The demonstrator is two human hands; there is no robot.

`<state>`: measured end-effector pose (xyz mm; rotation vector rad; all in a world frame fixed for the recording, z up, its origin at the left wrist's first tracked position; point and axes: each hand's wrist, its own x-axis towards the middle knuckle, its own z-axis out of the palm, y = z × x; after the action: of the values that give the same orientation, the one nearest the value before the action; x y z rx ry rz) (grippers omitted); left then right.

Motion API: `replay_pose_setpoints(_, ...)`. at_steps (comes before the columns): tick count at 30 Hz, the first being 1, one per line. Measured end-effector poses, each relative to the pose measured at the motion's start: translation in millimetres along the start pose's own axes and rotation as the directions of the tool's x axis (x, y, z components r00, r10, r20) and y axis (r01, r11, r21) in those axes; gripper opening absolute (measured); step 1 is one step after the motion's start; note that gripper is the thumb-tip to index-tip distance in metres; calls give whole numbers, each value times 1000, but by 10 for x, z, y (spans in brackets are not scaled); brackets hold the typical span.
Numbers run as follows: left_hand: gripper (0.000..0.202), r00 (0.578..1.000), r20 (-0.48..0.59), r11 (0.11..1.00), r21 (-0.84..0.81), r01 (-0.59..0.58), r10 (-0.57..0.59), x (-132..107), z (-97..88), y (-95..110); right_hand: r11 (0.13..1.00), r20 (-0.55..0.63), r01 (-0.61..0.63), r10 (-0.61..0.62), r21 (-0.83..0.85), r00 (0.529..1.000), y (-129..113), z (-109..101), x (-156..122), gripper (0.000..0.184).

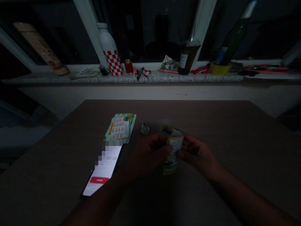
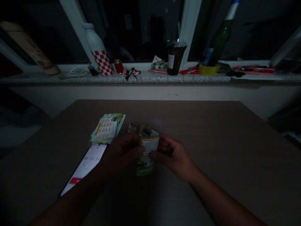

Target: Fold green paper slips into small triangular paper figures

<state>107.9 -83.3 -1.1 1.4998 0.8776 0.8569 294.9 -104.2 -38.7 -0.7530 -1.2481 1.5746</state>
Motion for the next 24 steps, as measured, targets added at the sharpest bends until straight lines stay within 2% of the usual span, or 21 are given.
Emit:
replay_pose_setpoints(2, 12, 998, -40, 999, -6, 48, -49, 19, 73, -79, 999, -16, -31, 30, -10, 999, 27, -66, -85, 34)
replay_pose_setpoints(4, 12, 989, -135, 998, 1, 65, -65, 24, 115, -153, 1000, -59, -31, 31, -3, 998, 73, -128, -128, 30)
replay_pose_setpoints(7, 15, 946, -319, 998, 17, 56, -48, 23, 135, -290, 998, -96, -56, 56, 1, 994, 146, -203, -141, 27)
replay_pose_setpoints(9, 17, 925, -369, 996, -38, 84, -92, 23, 146, -385, 996, -105, -85, 85, 1, 991, 189, -232, -140, 26)
replay_pose_setpoints(12, 23, 926, -299, 964, -196, 178, -232, 23, 194, -497, 993, -114, -116, 116, 3, 987, 248, -242, -142, 26)
replay_pose_setpoints(14, 25, 925, -259, 943, -258, 209, -276, 18, 234, -545, 992, -121, -126, 125, 3, 985, 286, -235, -142, 27)
replay_pose_setpoints(18, 24, 927, -260, 944, -261, 202, -270, 5, 272, -597, 991, -153, -129, 124, -24, 980, 328, -215, -140, 27)
replay_pose_setpoints(24, 14, 922, -300, 967, -149, 207, -244, 12, 263, -630, 989, -159, -137, 128, -50, 979, 319, -198, -141, 25)
